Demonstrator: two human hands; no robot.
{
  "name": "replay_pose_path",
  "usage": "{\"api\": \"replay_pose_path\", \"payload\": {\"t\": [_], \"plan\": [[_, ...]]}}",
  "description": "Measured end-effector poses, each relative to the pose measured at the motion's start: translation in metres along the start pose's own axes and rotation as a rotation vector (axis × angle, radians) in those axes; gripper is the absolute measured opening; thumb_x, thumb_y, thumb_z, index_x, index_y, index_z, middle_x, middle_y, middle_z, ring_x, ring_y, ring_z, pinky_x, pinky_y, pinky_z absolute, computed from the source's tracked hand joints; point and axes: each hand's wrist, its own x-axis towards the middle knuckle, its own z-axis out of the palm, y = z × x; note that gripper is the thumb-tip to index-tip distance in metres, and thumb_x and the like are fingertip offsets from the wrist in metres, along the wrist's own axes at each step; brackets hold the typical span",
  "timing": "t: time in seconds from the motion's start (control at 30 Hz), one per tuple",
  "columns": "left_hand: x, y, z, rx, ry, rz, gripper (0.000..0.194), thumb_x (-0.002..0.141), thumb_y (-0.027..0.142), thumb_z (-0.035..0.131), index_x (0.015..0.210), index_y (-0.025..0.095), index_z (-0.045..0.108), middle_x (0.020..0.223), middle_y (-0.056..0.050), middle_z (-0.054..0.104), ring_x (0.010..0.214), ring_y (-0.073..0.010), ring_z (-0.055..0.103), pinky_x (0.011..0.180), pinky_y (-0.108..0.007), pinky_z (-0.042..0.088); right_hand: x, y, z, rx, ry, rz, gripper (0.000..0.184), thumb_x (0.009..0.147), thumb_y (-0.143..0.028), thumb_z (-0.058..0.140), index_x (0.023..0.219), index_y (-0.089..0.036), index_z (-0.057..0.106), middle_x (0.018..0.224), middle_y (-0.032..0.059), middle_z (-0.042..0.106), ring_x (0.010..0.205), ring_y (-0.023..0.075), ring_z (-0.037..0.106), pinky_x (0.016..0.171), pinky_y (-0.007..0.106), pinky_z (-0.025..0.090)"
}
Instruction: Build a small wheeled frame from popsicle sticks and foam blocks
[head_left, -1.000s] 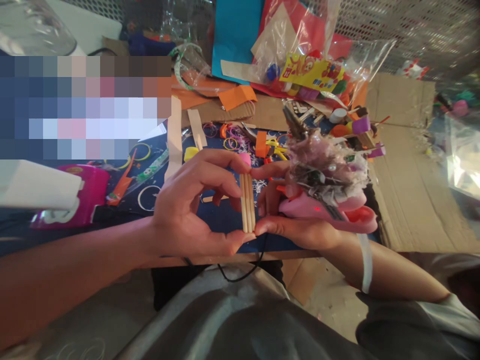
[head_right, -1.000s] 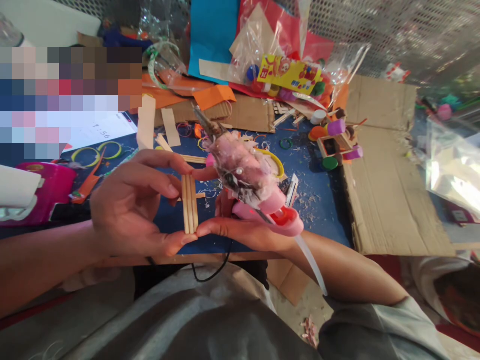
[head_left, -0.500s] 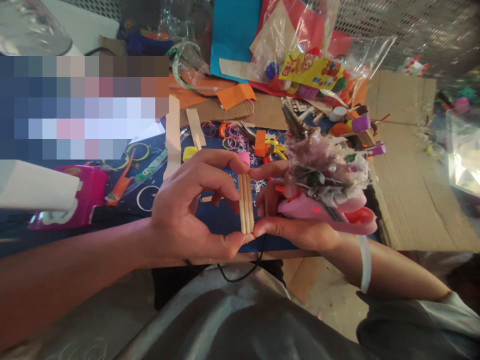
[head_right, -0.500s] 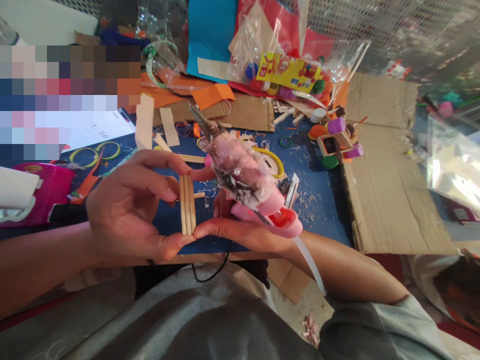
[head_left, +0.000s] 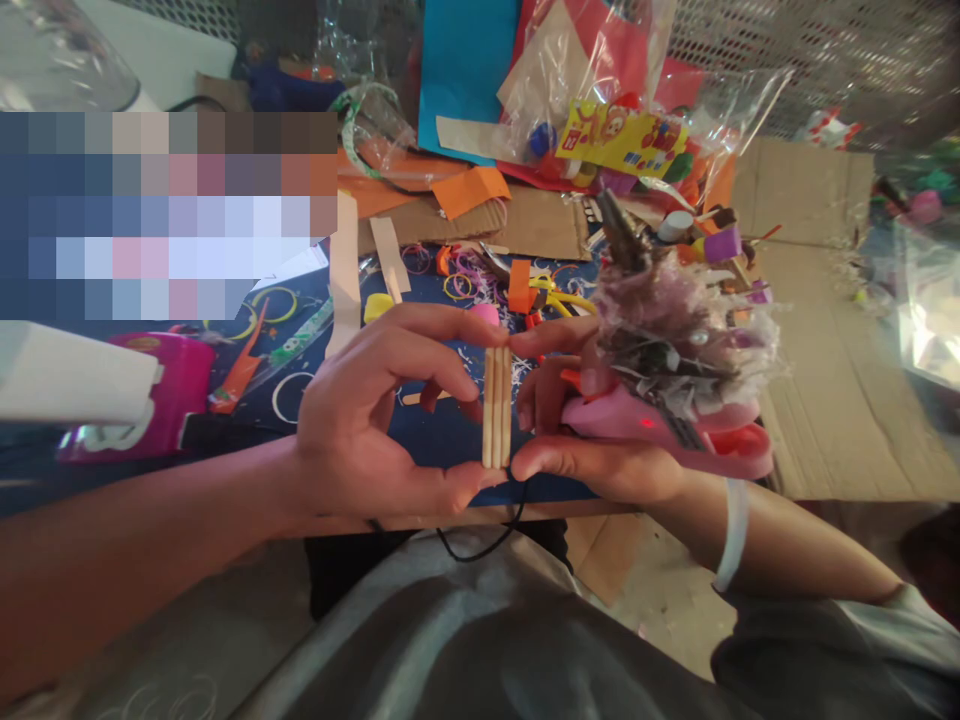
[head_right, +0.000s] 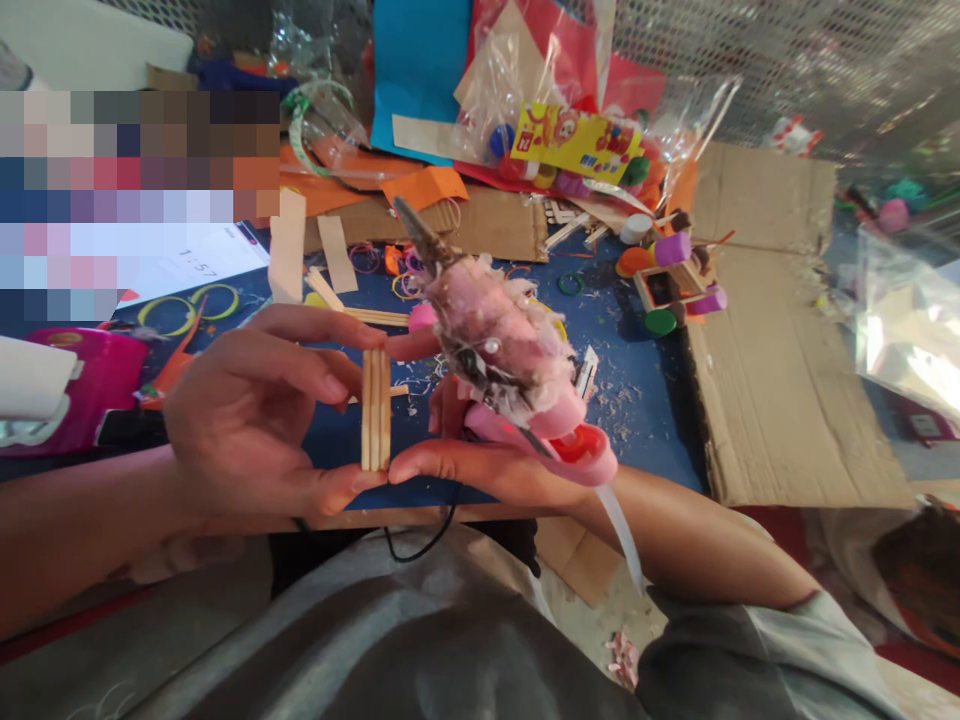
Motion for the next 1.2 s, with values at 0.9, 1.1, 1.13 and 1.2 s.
{"api": "replay_pose_path", "payload": {"t": [0.9, 1.1, 1.13, 1.2], "plan": [[-0.003, 0.0, 0.006, 0.079, 0.025, -0.064, 0.069, 0.079, 0.073, 0.103, 0.126, 0.03, 0.077, 0.127, -0.013, 0.081, 0.102, -0.0271, 0.081, 0.053, -0.03, 0.058, 0.003, 0.006, 0.006, 0.14, -0.039, -0.079, 0.079, 0.071, -0.024, 0.117, 0.134, -0.042, 0.073, 0.132, -0.005, 0.084, 0.059, 0.0083, 0.061, 0.061, 0.03, 0.067], [0.0, -0.005, 0.005, 0.1, 0.007, -0.025, 0.076, 0.078, 0.083, 0.099, 0.122, 0.026, 0.077, 0.126, -0.017, 0.082, 0.1, -0.0283, 0.083, 0.056, -0.034, 0.062, 0.002, 0.009, 0.006, 0.141, -0.047, -0.07, 0.079, 0.07, -0.032, 0.117, 0.136, -0.042, 0.074, 0.138, -0.004, 0.084, 0.061, 0.008, 0.065, 0.063, 0.029, 0.068], [0.0, -0.006, 0.005, 0.098, 0.02, 0.005, 0.077, 0.076, 0.082, 0.101, 0.12, 0.024, 0.077, 0.124, -0.018, 0.082, 0.101, -0.0287, 0.083, 0.054, -0.033, 0.062, 0.002, 0.009, 0.005, 0.135, -0.039, -0.064, 0.084, 0.07, -0.034, 0.117, 0.14, -0.043, 0.073, 0.138, -0.0034, 0.083, 0.062, 0.0086, 0.066, 0.064, 0.03, 0.068], [0.0, -0.006, 0.005, 0.106, 0.044, 0.02, 0.076, 0.074, 0.078, 0.104, 0.117, 0.022, 0.076, 0.123, -0.018, 0.083, 0.102, -0.0289, 0.083, 0.053, -0.032, 0.062, 0.002, 0.009, 0.005, 0.12, -0.017, -0.041, 0.094, 0.07, -0.036, 0.117, 0.15, -0.045, 0.069, 0.14, -0.002, 0.083, 0.065, 0.0101, 0.068, 0.066, 0.03, 0.068]]}}
